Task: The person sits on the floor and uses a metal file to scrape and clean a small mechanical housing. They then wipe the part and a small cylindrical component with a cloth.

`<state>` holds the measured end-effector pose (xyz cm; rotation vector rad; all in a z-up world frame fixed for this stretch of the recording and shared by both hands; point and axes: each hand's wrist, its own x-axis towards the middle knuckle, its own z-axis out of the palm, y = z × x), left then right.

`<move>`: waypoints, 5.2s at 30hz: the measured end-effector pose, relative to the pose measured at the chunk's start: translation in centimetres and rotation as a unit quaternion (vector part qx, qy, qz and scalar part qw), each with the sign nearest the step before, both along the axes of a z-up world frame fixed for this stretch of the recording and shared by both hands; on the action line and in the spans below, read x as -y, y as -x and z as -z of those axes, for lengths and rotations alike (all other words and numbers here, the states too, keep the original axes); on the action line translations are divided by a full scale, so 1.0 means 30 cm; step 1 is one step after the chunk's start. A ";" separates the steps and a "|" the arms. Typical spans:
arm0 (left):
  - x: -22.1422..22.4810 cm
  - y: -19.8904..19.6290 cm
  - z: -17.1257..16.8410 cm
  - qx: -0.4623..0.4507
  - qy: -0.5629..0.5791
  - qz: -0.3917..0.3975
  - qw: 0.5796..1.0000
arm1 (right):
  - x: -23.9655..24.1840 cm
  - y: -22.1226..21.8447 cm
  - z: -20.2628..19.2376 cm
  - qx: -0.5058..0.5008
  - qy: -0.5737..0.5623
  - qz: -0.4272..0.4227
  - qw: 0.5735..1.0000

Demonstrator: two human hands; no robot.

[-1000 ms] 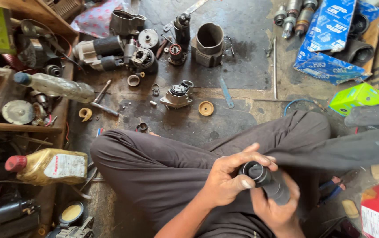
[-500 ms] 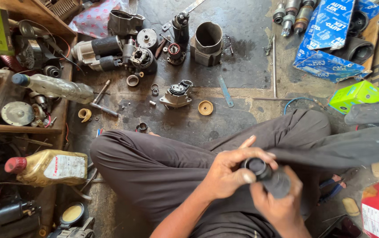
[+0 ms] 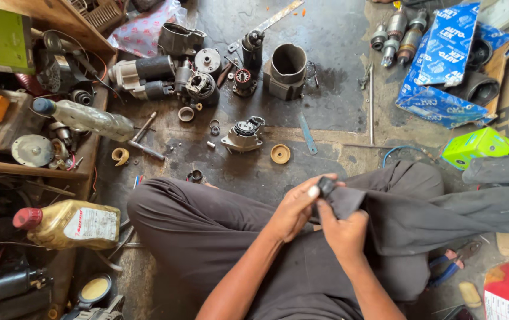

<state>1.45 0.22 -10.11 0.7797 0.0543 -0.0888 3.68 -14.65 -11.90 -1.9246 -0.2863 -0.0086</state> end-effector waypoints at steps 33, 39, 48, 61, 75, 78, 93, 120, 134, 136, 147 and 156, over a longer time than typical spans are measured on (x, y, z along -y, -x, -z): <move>0.043 0.011 0.114 0.021 -0.096 -0.190 0.977 | -0.053 0.075 -0.074 0.031 0.405 -0.097 0.909; 0.010 -0.027 0.081 -0.037 -0.030 -0.200 0.979 | -0.090 0.150 -0.042 0.050 0.405 -0.151 0.900; 0.011 -0.036 0.171 -0.079 0.110 -0.191 0.972 | -0.106 0.120 -0.069 0.058 0.423 -0.141 0.893; 0.012 -0.025 0.148 -0.046 0.041 -0.176 0.982 | -0.107 0.085 -0.043 0.066 0.428 -0.112 0.894; 0.008 -0.017 0.180 -0.075 -0.236 -0.187 0.951 | -0.095 0.046 0.010 -0.059 0.392 -0.114 0.911; 0.002 -0.048 0.173 -0.130 -0.103 -0.216 0.962 | -0.088 0.066 0.028 -0.006 0.444 -0.124 0.887; 0.028 -0.047 0.155 0.096 -0.288 -0.297 0.905 | -0.059 0.055 0.083 -0.023 0.426 -0.113 0.897; 0.018 -0.048 0.154 -0.033 -0.301 -0.225 0.926 | -0.069 0.060 -0.001 -0.023 0.377 -0.128 0.917; 0.013 -0.061 0.153 -0.057 -0.176 -0.222 0.957 | -0.050 0.079 -0.012 0.050 0.389 -0.135 0.910; -0.008 -0.070 0.142 -0.100 -0.118 -0.201 0.967 | -0.065 0.076 -0.006 0.072 0.374 -0.162 0.910; 0.001 -0.032 0.142 0.029 -0.252 -0.219 0.942 | -0.069 0.073 -0.046 -0.006 0.360 -0.155 0.920; 0.017 -0.062 0.199 -0.110 -0.095 -0.172 0.974 | -0.091 0.036 -0.042 0.177 0.136 -0.105 0.969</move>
